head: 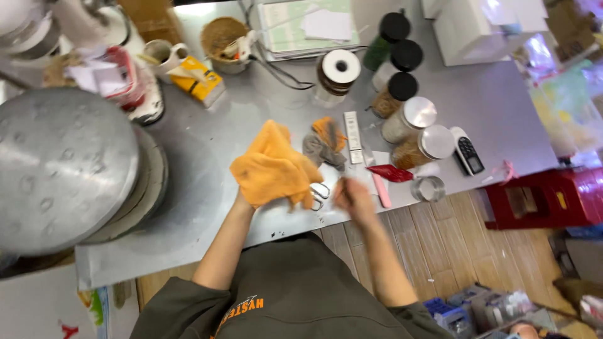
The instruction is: The person cleans a large knife, a spatula, and scissors with a cloth, and then organizes various containers and cake-related items on a stainless steel prep table.
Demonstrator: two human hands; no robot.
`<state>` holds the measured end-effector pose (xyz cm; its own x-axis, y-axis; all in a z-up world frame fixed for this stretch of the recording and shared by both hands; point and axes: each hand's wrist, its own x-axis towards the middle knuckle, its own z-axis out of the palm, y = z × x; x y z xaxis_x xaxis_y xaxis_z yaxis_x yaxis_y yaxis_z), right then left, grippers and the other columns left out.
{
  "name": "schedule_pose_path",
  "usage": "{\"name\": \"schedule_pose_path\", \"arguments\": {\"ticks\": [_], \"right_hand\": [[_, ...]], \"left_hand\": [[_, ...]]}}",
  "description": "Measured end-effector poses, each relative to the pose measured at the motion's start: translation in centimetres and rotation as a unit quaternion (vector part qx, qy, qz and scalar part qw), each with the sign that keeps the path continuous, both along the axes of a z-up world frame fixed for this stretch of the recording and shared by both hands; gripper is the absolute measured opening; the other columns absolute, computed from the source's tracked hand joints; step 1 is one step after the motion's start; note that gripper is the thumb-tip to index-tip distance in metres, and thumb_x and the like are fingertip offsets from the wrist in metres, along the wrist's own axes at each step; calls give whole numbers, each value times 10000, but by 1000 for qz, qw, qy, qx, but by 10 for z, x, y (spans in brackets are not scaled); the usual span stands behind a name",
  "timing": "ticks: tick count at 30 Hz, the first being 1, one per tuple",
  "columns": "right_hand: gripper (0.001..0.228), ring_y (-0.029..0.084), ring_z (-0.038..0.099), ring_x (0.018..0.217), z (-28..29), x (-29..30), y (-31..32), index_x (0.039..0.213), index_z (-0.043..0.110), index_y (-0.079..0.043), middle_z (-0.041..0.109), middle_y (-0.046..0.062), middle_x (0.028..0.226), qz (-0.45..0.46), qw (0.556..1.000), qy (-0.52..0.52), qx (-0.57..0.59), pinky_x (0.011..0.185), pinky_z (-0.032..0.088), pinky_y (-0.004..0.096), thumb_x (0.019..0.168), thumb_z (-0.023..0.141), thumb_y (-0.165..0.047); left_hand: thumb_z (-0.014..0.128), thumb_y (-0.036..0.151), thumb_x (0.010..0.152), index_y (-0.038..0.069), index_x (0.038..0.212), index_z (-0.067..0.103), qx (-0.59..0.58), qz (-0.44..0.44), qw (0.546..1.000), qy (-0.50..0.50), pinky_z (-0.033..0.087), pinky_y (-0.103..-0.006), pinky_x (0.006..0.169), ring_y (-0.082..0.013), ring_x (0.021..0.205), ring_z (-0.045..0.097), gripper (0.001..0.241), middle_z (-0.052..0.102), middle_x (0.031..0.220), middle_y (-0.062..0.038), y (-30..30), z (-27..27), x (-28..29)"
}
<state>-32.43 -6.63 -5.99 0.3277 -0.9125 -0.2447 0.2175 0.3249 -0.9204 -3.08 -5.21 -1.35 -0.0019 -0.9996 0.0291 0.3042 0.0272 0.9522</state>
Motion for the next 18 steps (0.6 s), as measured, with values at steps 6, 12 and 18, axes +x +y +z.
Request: {"name": "schedule_pose_path", "arguments": {"ticks": [6,12,18], "right_hand": [[161,229,590,853,58,-143,-102,1103,715,-1,626,99,965,-296,747,478,-354,758,468,372,1029,692,-142],[170,343,553,1010,26,-155,-148,1065,760,-42,598,144,1016,-289,646,611,-355,877,446,453,997,748,-198],[274,347,550,1020,47,-135,-139,1103,748,-68,619,142,1067,-314,505,688,-417,797,414,463,877,767,-221]], "left_hand": [[653,143,947,42,1270,565,42,-18,999,-21,491,-324,857,-163,1081,567,350,597,1201,-27,0,-11,5],[682,125,914,44,1220,592,65,22,998,12,501,-323,805,-155,1030,579,329,610,1152,-21,11,-14,11],[711,106,881,46,1171,619,94,75,993,13,512,-321,754,-147,979,590,310,623,1104,-14,31,-15,36]]}}
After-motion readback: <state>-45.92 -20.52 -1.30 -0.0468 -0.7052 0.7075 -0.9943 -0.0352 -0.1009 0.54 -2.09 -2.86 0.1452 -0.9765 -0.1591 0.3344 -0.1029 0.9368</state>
